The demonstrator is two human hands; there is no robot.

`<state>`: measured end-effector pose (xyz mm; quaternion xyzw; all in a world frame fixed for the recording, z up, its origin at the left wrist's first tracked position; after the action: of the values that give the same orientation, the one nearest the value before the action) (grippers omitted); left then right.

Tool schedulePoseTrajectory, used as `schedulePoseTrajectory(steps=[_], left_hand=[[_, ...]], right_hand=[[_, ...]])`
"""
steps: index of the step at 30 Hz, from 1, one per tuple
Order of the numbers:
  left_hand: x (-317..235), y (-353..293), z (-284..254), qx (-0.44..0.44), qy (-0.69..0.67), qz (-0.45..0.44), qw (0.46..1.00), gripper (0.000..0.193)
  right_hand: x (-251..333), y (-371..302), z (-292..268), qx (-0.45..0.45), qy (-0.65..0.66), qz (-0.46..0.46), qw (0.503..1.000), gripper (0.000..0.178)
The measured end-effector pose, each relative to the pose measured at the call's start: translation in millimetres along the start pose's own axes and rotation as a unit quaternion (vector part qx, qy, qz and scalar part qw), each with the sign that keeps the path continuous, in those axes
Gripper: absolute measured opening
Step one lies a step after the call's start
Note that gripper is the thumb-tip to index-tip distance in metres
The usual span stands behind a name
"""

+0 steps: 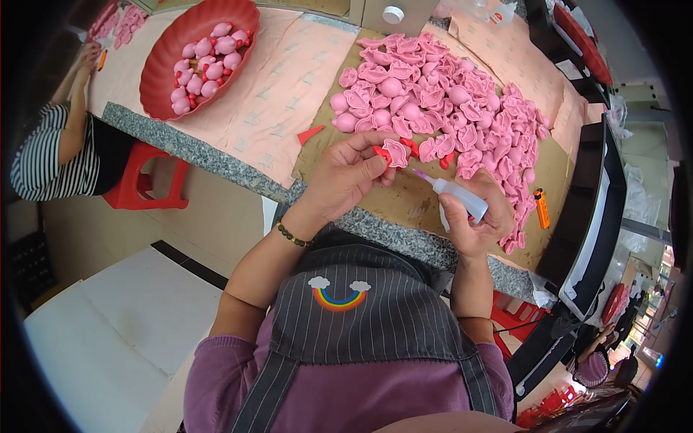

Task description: Assembling pink toy components using a glue applicator.

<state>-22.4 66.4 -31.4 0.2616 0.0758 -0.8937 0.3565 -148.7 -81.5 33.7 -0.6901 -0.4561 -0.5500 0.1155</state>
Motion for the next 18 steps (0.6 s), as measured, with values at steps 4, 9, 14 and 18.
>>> schedulePoseTrajectory(steps=[4, 9, 14, 18], left_hand=[[-0.3, 0.6, 0.6, -0.011, 0.003, -0.001, 1.000, 0.035], [1.3, 0.6, -2.2, 0.013, 0.022, 0.011, 1.000, 0.036], [1.9, 1.2, -2.3, 0.021, 0.023, 0.005, 0.999, 0.037], [0.9, 0.5, -1.0, 0.023, 0.033, 0.001, 0.999, 0.037]], right_hand=[[-2.7, -0.1, 0.0, -0.002, 0.001, -0.012, 1.000, 0.019], [-4.3, -0.1, -0.1, -0.010, 0.006, -0.013, 1.000, 0.019], [-2.5, 0.9, 0.1, -0.007, -0.002, -0.012, 1.000, 0.018], [1.6, 2.2, 1.4, -0.003, -0.015, -0.008, 1.000, 0.019]])
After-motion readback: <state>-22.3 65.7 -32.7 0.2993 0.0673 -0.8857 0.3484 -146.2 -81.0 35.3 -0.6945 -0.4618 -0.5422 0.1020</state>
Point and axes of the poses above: each hand's wrist, its own y-axis towards the middle knuckle, its own z-axis out of the palm, x = y × z, the point moved 1 cm from there along y, towards the middle knuckle, and after that the axes turned 14 degrees about z, right-handed, at the moved point
